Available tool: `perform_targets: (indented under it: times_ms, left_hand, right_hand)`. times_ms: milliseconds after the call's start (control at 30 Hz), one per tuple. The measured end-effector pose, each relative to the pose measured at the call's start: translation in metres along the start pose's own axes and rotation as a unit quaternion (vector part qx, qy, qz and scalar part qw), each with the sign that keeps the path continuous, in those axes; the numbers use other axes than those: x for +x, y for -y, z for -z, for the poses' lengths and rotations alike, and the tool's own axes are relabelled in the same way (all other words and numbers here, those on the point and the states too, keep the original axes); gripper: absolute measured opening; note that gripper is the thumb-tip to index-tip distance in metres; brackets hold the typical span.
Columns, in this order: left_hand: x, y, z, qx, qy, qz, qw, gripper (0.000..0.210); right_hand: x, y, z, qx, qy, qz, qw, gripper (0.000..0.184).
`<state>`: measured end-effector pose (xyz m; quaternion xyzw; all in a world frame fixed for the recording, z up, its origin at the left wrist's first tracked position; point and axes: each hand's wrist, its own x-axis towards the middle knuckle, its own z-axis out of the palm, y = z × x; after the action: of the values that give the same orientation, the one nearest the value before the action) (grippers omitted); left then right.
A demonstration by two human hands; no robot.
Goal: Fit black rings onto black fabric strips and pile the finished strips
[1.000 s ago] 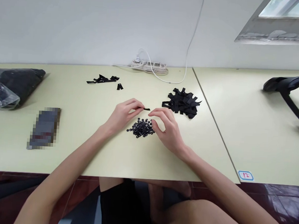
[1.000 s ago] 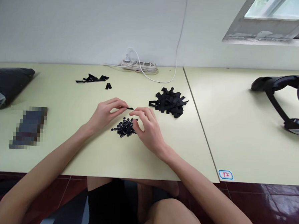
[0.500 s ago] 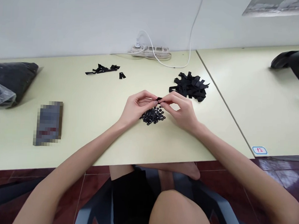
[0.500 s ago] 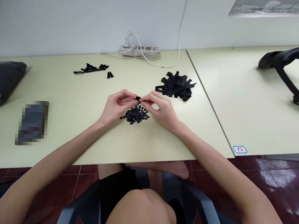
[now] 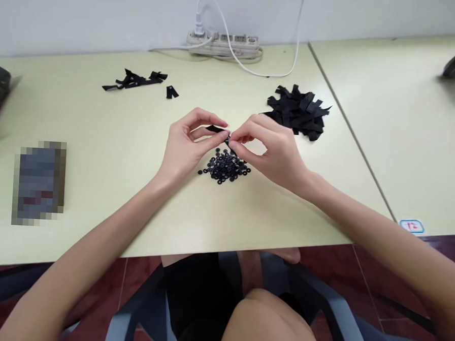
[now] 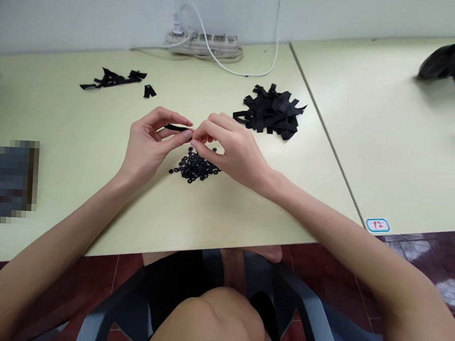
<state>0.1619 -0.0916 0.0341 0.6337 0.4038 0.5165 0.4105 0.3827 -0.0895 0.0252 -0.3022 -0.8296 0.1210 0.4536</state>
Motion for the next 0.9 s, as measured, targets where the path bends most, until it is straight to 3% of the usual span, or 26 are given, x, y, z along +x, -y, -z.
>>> perform_targets:
  times_ms: [200, 467, 667, 900]
  left_hand:
    - [-0.002, 0.005, -0.002, 0.016, 0.005, 0.015, 1.0, 0.03]
    - [-0.008, -0.001, -0.01, 0.016, 0.014, 0.043, 0.999, 0.036]
    - [-0.007, -0.009, -0.008, -0.008, 0.077, 0.084, 0.993, 0.036]
    - [-0.008, -0.009, -0.009, 0.007, 0.113, 0.108, 0.988, 0.023]
  right_hand:
    - [-0.007, -0.001, -0.002, -0.03, 0.021, -0.039, 0.999, 0.015]
    - [-0.011, 0.007, 0.003, 0.176, 0.014, -0.14, 0.974, 0.014]
    - [-0.004, 0.011, 0.008, 0.148, -0.04, -0.154, 0.976, 0.012]
    - [-0.004, 0.011, 0.012, 0.097, -0.032, -0.129, 0.986, 0.009]
